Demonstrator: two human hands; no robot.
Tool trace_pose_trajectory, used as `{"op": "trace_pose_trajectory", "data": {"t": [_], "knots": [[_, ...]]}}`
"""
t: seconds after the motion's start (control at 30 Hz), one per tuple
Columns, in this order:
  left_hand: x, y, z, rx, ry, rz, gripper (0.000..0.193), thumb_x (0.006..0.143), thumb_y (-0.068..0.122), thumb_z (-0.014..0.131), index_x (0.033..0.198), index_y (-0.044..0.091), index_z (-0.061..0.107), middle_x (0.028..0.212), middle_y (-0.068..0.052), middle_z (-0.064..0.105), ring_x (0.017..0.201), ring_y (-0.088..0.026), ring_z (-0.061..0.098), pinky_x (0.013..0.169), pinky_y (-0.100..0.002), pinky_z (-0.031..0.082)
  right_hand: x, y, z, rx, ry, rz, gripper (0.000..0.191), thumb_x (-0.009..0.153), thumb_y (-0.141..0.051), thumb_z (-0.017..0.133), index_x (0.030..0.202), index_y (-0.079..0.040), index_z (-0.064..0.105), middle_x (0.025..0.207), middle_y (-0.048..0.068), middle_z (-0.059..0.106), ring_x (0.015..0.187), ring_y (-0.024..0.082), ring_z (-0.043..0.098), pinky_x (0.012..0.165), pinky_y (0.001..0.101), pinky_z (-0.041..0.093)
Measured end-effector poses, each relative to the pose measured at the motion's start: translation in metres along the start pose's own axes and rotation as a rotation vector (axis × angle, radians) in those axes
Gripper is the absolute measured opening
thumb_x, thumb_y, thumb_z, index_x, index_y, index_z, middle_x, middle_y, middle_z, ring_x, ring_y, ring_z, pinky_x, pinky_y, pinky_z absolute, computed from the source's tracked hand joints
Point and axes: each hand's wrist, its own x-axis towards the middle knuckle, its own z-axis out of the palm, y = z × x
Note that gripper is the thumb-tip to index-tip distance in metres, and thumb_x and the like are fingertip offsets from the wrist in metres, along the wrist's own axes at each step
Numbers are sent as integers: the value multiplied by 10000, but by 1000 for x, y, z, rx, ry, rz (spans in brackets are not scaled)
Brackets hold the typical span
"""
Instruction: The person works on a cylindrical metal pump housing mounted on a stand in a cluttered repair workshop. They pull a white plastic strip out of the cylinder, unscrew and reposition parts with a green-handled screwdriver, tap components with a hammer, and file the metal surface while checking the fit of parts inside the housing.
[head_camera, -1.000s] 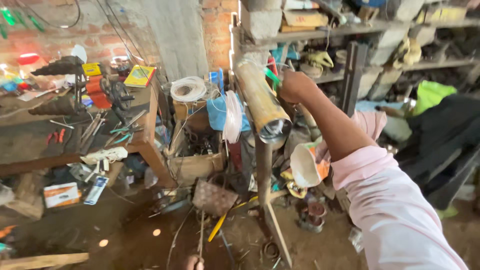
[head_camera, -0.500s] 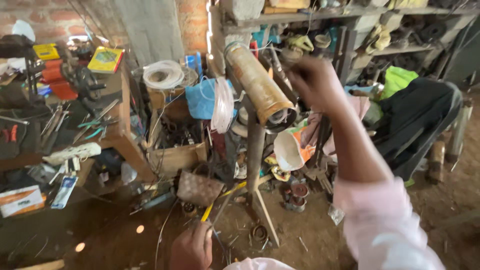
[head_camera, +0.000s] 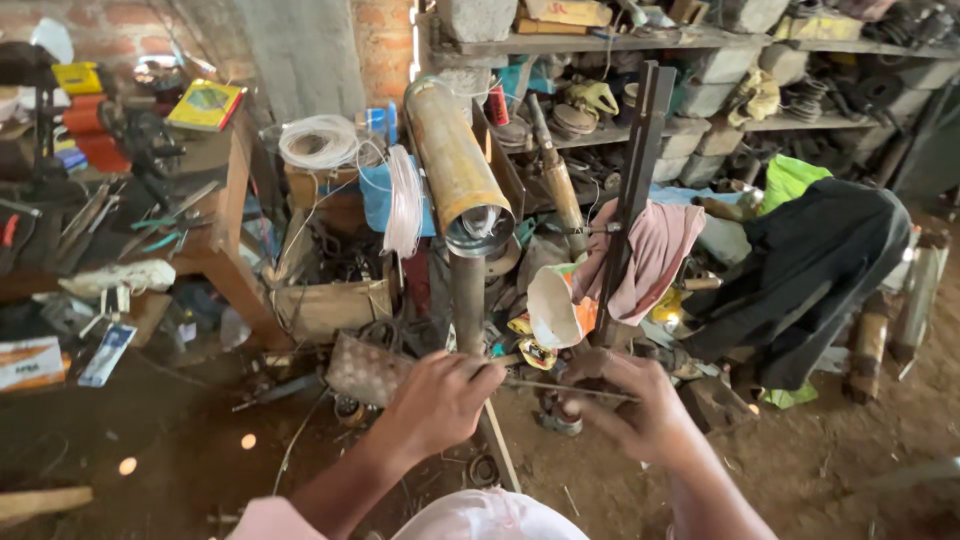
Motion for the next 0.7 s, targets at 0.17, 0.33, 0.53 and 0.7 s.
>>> {"op": "trace_pose_trajectory", "data": {"t": [0.17, 0.33, 0.53, 0.7], "knots": [[39, -6, 15, 11, -55, -281, 301, 959, 183, 615, 1244, 95, 573, 777, -134, 724, 666, -354, 720, 577, -501, 570, 0, 18, -37, -185, 78, -233, 176, 799, 10, 744, 968, -40, 741, 991, 108, 775, 912, 270, 771, 789, 338, 592], [95, -67, 17, 344, -152, -728, 665, 868, 209, 593, 1498, 81, 424, 797, -211, 723, 699, -392, 722, 623, -545, 571, 18, 17, -50, -224, 136, -248, 195, 806, 40, 748, 992, -4, 714, 972, 120, 744, 898, 265, 765, 777, 331, 599], [122, -92, 52, 347, -163, -880, 468, 918, 192, 536, 1378, 110, 564, 950, -199, 741, 833, -378, 744, 658, -500, 601, 51, 19, -41, -288, 86, -368, 218, 773, 40, 769, 977, -25, 729, 986, 121, 745, 883, 261, 759, 750, 326, 599], [118, -102, 77, 304, -148, -1019, 430, 1110, 320, 424, 990, 114, 781, 927, -154, 756, 864, -347, 749, 714, -476, 597, 72, 30, -35, -304, 84, -409, 230, 746, 62, 753, 948, -43, 723, 984, 122, 746, 882, 255, 752, 738, 330, 586]]}}
